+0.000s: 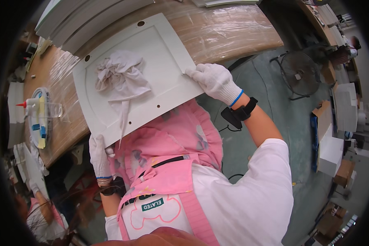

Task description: Cleaning and scraping excess material or imperfections from white wooden cabinet door panels at a factory workbench.

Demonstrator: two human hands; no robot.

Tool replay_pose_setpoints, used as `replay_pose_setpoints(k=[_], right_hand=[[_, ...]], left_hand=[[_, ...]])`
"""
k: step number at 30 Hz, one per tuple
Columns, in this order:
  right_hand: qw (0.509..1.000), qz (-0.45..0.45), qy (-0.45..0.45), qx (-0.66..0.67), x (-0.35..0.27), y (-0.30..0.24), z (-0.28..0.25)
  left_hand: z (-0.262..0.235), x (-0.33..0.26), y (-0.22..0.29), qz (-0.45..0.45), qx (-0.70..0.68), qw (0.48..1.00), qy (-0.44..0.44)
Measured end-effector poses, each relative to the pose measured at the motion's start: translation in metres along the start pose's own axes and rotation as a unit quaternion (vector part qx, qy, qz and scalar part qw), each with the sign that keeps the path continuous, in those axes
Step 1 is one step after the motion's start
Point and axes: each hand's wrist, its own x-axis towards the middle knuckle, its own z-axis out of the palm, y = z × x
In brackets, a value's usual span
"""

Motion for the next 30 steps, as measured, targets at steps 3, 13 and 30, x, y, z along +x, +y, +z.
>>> replay_pose_setpoints(k=[3,13,30], right_hand=[[0.997,-0.071,-0.025,0.024,-0.007,0.002,-0.005],[0.998,-0.066,-0.008,-0.02,0.065,0.031,0.005],[0.986,-0.139,-0.055,-0.07,0.102,0.036,-0.002]], left_hand=[[0.002,-0.002,0.003,-0.009,0.013,1.0,0.024],[0.007,-0.002,0.009,-0.029,0.022,0.998,0.057],[0.006,0.001,0.005,-0.032,0.06,0.995,0.074]])
